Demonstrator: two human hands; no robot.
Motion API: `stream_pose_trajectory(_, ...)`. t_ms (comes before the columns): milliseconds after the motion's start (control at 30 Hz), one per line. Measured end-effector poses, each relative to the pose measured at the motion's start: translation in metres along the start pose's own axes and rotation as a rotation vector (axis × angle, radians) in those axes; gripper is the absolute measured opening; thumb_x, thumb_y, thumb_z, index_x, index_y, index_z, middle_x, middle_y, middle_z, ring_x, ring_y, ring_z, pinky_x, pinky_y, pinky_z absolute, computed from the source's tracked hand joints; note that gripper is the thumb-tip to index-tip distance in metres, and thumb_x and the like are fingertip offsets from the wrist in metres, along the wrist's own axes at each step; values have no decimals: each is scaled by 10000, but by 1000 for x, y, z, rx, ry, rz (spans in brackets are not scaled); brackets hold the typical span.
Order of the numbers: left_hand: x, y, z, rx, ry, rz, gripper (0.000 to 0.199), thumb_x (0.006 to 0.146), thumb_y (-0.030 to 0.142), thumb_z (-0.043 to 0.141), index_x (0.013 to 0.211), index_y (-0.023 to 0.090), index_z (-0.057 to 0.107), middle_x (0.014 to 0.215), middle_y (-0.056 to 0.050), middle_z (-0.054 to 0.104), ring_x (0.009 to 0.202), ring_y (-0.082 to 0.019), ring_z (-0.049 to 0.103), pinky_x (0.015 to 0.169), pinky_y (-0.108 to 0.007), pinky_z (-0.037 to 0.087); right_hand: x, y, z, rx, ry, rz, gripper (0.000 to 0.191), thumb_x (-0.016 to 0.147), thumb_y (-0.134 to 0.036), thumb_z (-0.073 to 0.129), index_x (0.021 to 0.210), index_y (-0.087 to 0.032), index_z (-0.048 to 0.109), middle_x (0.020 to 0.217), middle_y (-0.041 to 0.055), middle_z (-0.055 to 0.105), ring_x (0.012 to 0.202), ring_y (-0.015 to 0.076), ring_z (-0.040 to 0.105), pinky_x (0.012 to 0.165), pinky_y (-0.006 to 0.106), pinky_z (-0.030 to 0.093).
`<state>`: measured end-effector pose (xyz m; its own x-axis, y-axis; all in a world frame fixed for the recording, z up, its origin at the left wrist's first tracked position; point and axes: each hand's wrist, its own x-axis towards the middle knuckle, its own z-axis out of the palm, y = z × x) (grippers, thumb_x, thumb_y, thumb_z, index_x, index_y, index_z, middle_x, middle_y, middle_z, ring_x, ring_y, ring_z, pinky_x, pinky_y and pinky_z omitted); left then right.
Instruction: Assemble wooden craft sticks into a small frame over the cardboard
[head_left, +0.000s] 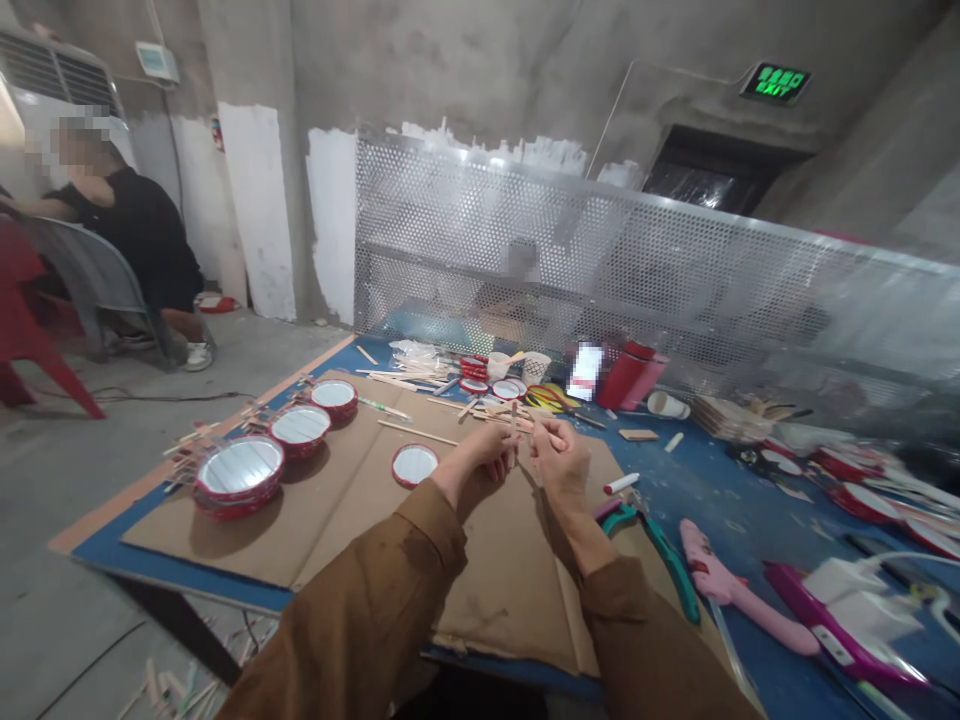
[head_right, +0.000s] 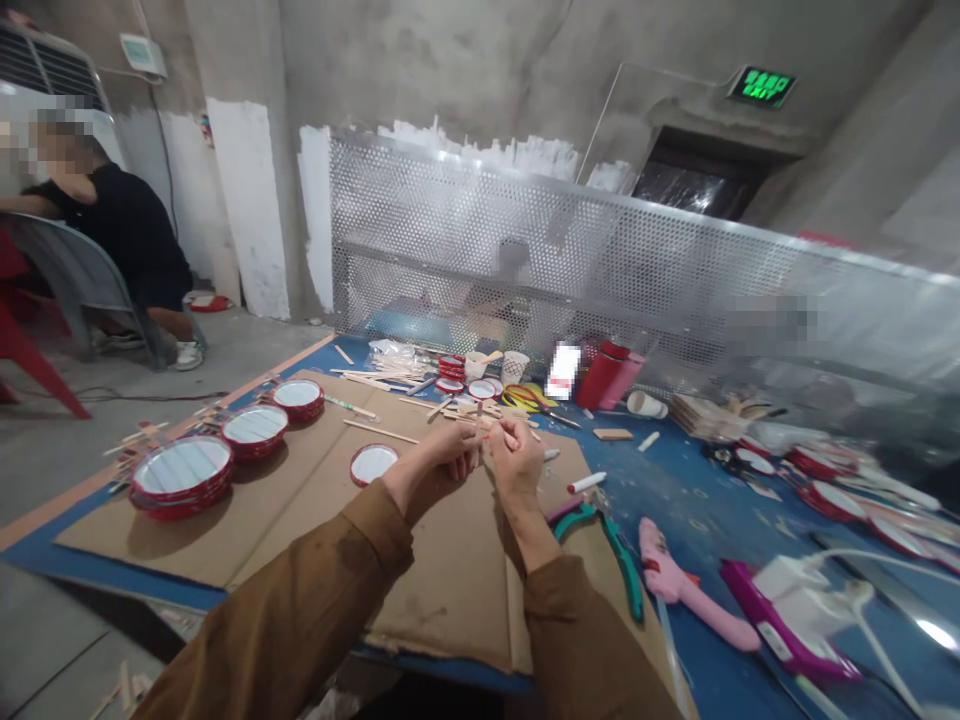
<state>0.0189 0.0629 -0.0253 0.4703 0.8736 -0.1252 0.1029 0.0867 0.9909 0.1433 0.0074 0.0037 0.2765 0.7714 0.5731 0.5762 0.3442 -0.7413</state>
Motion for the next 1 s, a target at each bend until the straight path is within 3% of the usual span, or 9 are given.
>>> stream_pose_trajectory(200,4,4,2,148,22,-33,316,962,294,521,700,148,621,425,-19,478,373,-104,430,405,-201,302,1,0,-1,46,-54,25,366,828,-562,544,819,-215,661,618,19,671,626,209,660,643,312,526)
stream_pose_trajectory(333,2,8,2,182,35,22,284,958,337,560,762,149,645,439,-9,483,396,-101,454,424,-188,328,0,0,1,73,-86,34,384,836,-574,544,831,-208,661,633,24,680,628,205,658,629,308,526)
stream_pose_trajectory(600,-7,12,2,232,17,-18,341,999,323,486,712,157,565,463,10,508,337,-87,454,390,-184,321,-1,-3,1,105,-120,55,388,819,-581,551,840,-209,660,648,27,691,592,198,645,598,302,515)
stream_pose_trajectory(833,-15,15,-2,205,2,-14,261,1009,311,475,813,162,561,485,25,533,362,-90,499,413,-168,341,3,6,-2,12,-23,91,457,827,-654,552,847,-213,669,697,62,739,669,231,692,635,321,537)
stream_pose_trajectory(1000,-10,11,-4,199,-28,-21,333,1003,350,499,737,163,569,469,-4,535,382,-88,491,412,-166,321,3,2,-6,52,-5,37,450,819,-648,553,829,-211,662,708,63,734,670,225,692,634,313,532)
